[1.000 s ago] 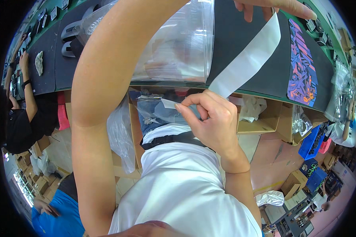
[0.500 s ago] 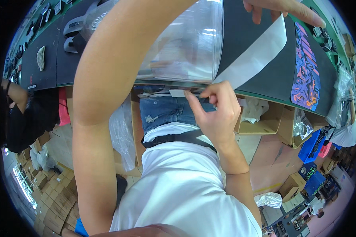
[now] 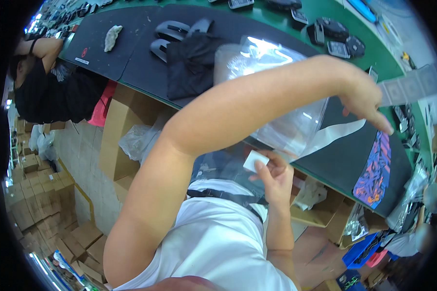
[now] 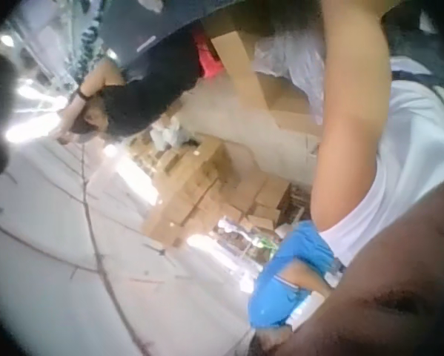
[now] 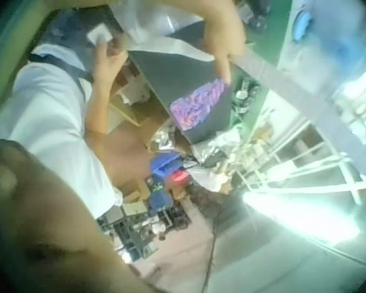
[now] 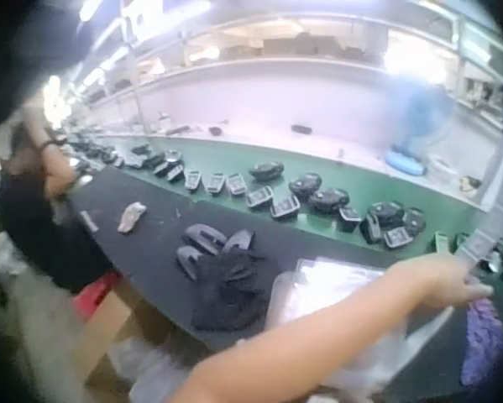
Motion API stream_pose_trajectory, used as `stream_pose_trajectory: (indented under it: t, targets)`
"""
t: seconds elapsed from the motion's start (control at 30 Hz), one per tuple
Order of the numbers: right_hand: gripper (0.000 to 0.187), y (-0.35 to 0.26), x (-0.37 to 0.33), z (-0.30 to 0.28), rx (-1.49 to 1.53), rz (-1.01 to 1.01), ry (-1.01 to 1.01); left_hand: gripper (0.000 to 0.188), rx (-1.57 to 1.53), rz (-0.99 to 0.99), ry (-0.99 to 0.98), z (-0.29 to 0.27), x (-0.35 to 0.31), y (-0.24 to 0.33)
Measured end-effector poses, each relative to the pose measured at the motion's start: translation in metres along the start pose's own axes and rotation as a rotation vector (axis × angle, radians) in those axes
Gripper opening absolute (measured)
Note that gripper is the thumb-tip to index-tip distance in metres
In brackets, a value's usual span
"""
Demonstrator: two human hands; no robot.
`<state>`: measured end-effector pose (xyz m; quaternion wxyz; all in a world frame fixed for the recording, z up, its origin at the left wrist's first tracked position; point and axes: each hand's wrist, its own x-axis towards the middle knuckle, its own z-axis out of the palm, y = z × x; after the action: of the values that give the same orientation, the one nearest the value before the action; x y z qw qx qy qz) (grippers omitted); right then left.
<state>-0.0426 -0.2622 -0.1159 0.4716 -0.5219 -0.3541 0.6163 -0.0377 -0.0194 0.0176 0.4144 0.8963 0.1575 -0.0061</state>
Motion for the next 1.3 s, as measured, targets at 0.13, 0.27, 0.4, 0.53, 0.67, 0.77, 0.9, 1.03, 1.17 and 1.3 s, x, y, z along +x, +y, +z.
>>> stream_pose_trajectory:
  t: [0.13, 0.27, 0.4, 0.53, 0.67, 0.77, 0.9, 1.03, 1.17, 1.3]
  targets:
    - [0.038, -0.008, -0.024, 0.007, 0.194, 0.187, -0.144, 0.088, 0.026, 0.025, -0.044, -0.005, -0.005, -0.006]
    - [0.032, -0.005, -0.056, 0.012, 0.130, 0.276, -0.343, 0.076, 0.013, 0.041, -0.045, 0.004, -0.004, -0.005]
    - [0.024, -0.007, -0.064, 0.008, 0.011, 0.336, -0.223, 0.076, 0.071, 0.037, -0.050, 0.001, -0.009, 0.001]
    - [0.028, -0.020, -0.062, 0.014, -0.095, 0.331, -0.184, 0.083, 0.004, 0.052, 0.000, 0.002, -0.004, -0.014]
    - [0.039, -0.029, -0.065, 0.010, 0.000, 0.284, -0.237, 0.097, -0.109, -0.079, -0.049, -0.009, 0.037, -0.048]
    - [0.048, -0.020, -0.065, -0.005, 0.179, 0.115, -0.209, 0.065, -0.062, 0.045, -0.071, -0.019, 0.020, -0.023]
    - [0.051, -0.030, -0.056, 0.002, 0.397, 0.017, -0.268, 0.060, -0.151, 0.142, -0.035, -0.019, 0.017, -0.036]
    - [0.047, -0.034, -0.049, 0.001, 0.422, -0.058, -0.338, 0.065, -0.118, -0.008, -0.059, -0.022, 0.018, -0.040]
    - [0.045, -0.036, -0.048, 0.001, 0.428, -0.064, -0.355, 0.066, -0.130, -0.034, -0.031, -0.022, 0.018, -0.039]
    - [0.050, -0.033, -0.052, 0.000, 0.341, 0.023, -0.272, 0.057, -0.028, -0.007, 0.049, -0.023, -0.012, -0.012]
